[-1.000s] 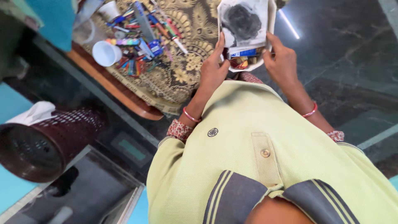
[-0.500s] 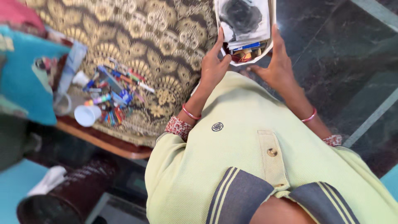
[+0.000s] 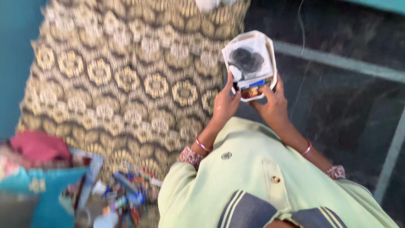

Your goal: The person sorts through a collection of pens, crayons, and other stationery, placing items into containers and then arranging the containers on a shelf.

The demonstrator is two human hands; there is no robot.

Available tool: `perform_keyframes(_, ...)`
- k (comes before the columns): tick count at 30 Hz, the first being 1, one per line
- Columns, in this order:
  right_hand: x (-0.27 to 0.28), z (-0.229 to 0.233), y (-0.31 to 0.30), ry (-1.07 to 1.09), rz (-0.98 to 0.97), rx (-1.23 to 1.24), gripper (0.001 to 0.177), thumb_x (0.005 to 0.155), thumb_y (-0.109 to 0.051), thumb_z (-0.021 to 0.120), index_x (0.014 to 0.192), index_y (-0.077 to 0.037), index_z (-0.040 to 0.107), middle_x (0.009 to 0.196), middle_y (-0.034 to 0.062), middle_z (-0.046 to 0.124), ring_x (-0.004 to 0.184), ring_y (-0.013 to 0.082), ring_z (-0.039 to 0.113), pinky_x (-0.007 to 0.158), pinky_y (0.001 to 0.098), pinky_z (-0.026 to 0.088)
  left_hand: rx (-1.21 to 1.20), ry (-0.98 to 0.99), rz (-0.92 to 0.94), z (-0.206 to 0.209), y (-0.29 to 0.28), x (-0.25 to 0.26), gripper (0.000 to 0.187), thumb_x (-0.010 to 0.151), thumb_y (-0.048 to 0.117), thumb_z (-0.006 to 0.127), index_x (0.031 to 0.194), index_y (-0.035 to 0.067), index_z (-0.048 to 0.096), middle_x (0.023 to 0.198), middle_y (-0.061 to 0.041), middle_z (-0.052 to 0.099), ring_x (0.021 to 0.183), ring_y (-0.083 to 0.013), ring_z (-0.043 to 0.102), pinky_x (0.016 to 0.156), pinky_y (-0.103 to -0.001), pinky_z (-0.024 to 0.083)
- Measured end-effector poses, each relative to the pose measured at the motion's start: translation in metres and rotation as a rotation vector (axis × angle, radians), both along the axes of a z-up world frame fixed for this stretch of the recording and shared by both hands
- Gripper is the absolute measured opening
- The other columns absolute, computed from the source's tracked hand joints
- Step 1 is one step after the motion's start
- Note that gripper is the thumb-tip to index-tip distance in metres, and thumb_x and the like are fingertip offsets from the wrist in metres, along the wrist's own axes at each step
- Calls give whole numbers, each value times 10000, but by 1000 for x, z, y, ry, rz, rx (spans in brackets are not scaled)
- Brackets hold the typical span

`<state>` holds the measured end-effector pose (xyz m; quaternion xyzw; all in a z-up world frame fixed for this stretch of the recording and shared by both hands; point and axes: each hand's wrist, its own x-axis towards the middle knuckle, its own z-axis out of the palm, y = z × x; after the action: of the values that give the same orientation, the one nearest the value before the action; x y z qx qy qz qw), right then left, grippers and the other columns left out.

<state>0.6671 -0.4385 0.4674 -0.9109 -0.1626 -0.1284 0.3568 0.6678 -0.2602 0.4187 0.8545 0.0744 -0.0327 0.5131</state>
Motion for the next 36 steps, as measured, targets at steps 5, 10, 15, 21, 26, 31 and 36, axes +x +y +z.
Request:
perform_keyframes(5,101,15,15,-72,-46,112,401,729,-120,943,1057,-20,736,1547,268,493,1348,398,604,1058,436,538,-14,-151,-66,28,14,108,827,919,146,653,1638,118,246,1000,-242,731,749,-317,746,683,-412,590)
perform_keyframes(10,177,28,1,-133,-141,174,355,711,-82,934,959,7,696,1499,265,546,1300,385,637,1034,421,545,-22,-330,-126,64,7,195,750,954,225,700,1579,101,304,1314,-253,667,882,-285,785,693,-399,615)
perform_keyframes(15,255,37,-33,-172,-193,229,324,754,-61,926,899,15,647,1477,267,578,1281,355,670,1016,402,562,-30,-341,-240,85,-8,273,715,913,334,779,1520,162,441,1216,-168,741,859,-225,798,652,-348,618)
perform_keyframes(21,364,66,-89,-111,-71,390,287,819,-57,885,898,30,624,1532,264,558,1342,299,633,1044,367,556,198,-646,-251,100,-36,391,597,972,315,796,1503,242,533,1175,-98,777,848,-230,770,667,-362,599)
perform_keyframes(26,465,104,-138,-112,0,516,305,841,-43,874,910,66,598,1518,288,564,1291,256,643,947,321,572,198,-773,-196,133,-69,503,734,903,374,815,1523,207,459,1339,-121,669,1042,-255,742,743,-337,611)
perform_keyframes(31,542,138,-177,-143,81,540,284,903,-13,860,975,92,606,1495,299,554,1315,247,633,1072,341,549,130,-754,-222,144,-90,611,808,870,323,868,1559,223,457,1634,-118,407,1296,-266,651,961,-355,634)
perform_keyframes(36,622,166,-186,-71,84,651,281,807,-79,840,887,40,598,1408,273,572,1283,233,624,1064,350,541,-196,-732,-437,133,-90,707,951,799,203,932,1564,177,369,1693,-187,248,1513,-382,416,1060,-399,585)
